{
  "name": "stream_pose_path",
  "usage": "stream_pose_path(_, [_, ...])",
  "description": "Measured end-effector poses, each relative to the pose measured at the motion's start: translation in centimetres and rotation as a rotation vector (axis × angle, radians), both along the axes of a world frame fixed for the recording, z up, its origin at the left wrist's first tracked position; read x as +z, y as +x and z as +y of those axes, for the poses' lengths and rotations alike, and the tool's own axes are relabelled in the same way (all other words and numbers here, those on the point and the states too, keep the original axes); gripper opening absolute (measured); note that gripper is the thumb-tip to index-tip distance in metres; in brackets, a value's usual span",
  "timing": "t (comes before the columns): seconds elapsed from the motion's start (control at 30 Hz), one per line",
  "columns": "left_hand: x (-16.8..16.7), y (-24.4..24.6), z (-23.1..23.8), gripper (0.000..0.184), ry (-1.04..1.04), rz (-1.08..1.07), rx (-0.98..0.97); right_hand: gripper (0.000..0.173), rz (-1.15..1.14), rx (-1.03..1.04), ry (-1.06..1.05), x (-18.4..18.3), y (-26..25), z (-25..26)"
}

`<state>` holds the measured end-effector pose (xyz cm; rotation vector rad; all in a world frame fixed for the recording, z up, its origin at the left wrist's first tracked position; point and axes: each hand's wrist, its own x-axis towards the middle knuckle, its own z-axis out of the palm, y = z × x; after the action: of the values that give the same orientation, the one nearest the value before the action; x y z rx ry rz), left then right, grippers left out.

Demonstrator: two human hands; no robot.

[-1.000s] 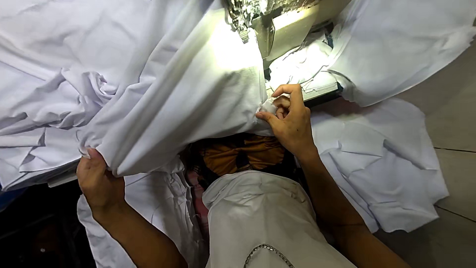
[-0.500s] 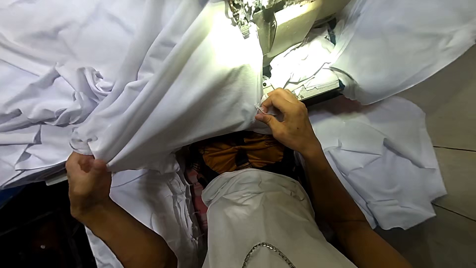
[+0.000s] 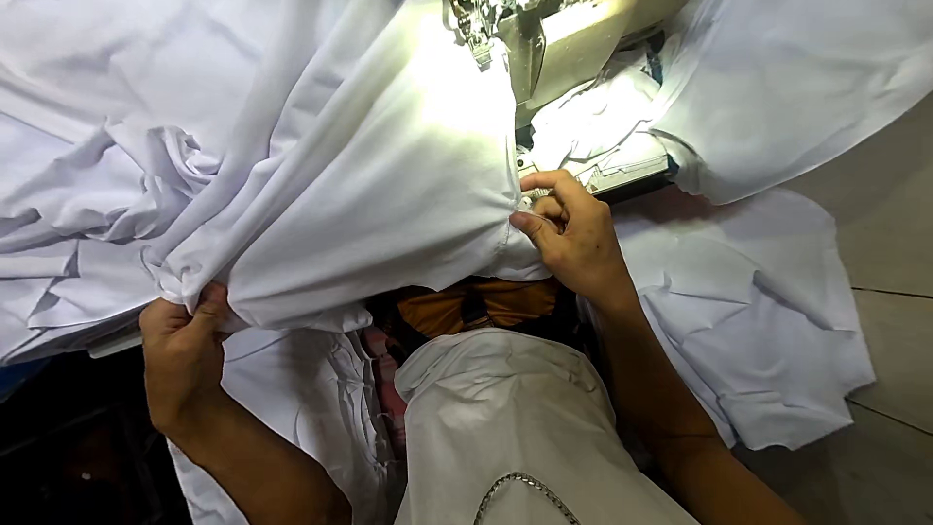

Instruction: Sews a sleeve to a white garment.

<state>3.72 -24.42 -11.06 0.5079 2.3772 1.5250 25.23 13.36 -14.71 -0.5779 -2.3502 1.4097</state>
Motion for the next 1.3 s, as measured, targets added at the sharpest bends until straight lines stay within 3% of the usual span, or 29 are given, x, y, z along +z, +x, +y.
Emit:
stream_pose_path(0.13, [-0.6,0.0,0.2,0.012,0.003,0.03,0.001,0.023,-0.044,0.001,0.049,0.2,0.0,-0.2])
stream_pose_path(0.4, [-0.5,0.0,0.3,0.011,-0.117,0.038,-0.036,0.021,-0.014,0.039,0.057,0.0,-0.7,-0.6])
stream_pose_path(0.6, [-1.3,0.3,0.5,0.015,-0.126,0.097,0.037,0.056,0.033,-0.128,0.166,-1.1,-1.0,-1.9])
stream_pose_path(0.67, [-1.7,0.7,0.3,0.031,-0.109,0.055,0.047,0.052,0.048,-0.12,0.252,-1.4,-1.1,-2.1])
stream_pose_path(0.77, [-2.2,1.4,-0.8,0.079,-0.054,-0.059,0.011,0.026,0.047,-0.093,0.357,-1.5,-1.3,-2.2])
stream_pose_path(0.83, [-2.3,1.8,-1.2,0.093,-0.048,-0.075,-0.009,0.021,0.048,-0.086,0.326,-1.5,-1.4,-2.1])
stream_pose_path(0.9, [-2.3,2.1,-1.0,0.088,-0.064,-0.052,0.014,0.02,0.042,-0.052,0.223,-1.1,-1.4,-1.8])
stream_pose_path(1.07, [-2.2,2.1,-0.7,0.051,-0.014,0.03,0.046,0.017,0.178,0.081,-0.143,-0.3,-0.9,0.0])
stream_pose_path(1.3, [-1.5,2.1,0.4,0.045,-0.058,0.045,0.071,0.019,0.127,-0.03,-0.224,-0.1,-0.8,-0.6])
